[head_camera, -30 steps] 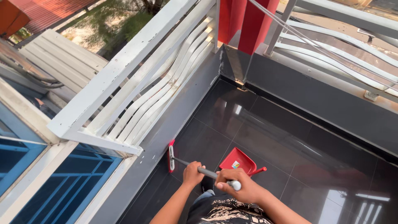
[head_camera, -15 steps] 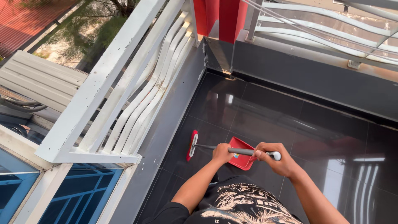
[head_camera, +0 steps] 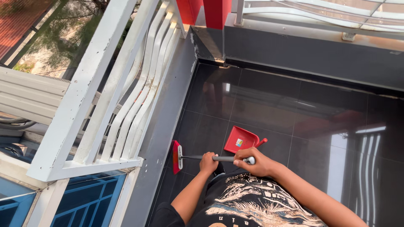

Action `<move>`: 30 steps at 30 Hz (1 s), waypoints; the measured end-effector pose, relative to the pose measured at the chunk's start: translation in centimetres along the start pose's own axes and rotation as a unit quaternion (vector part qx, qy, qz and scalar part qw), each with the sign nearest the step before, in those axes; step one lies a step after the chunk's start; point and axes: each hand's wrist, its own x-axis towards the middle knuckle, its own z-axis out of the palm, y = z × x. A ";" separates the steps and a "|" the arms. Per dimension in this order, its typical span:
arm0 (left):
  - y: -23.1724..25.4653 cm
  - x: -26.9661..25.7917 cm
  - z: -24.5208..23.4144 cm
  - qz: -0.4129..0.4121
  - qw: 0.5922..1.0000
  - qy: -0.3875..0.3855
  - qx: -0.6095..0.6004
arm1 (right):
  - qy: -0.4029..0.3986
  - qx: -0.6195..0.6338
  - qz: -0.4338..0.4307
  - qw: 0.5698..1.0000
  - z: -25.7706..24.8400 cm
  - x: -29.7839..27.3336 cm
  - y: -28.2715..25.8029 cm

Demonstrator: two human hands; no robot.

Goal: The person sweeps a tiled balcony floor using a squeegee and a dustpan, gathering debris from corners and pushing it into the pan.

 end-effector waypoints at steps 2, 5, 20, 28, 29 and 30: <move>0.7 1.5 2.0 0.036 0.999 0.008 0.012 | 0.025 -0.026 0.001 0.999 -1.0 -0.3 0.8; 3.0 3.4 4.4 0.107 0.992 0.048 -0.040 | 0.076 -0.037 0.024 0.996 -3.4 -2.2 0.6; 11.4 3.5 1.1 0.278 0.948 -0.157 0.004 | 0.228 -0.078 -0.171 0.955 -0.3 -10.3 -5.2; 2.7 9.6 -1.1 0.155 0.966 -0.166 0.127 | 0.198 0.014 -0.036 0.979 1.6 -3.4 -0.8; 2.1 9.2 -0.6 0.155 0.964 -0.173 0.130 | 0.202 0.019 -0.031 0.979 2.1 -3.4 -0.2; 2.0 9.2 0.0 0.175 0.962 -0.166 0.131 | 0.192 0.006 -0.036 0.981 2.0 -3.5 0.4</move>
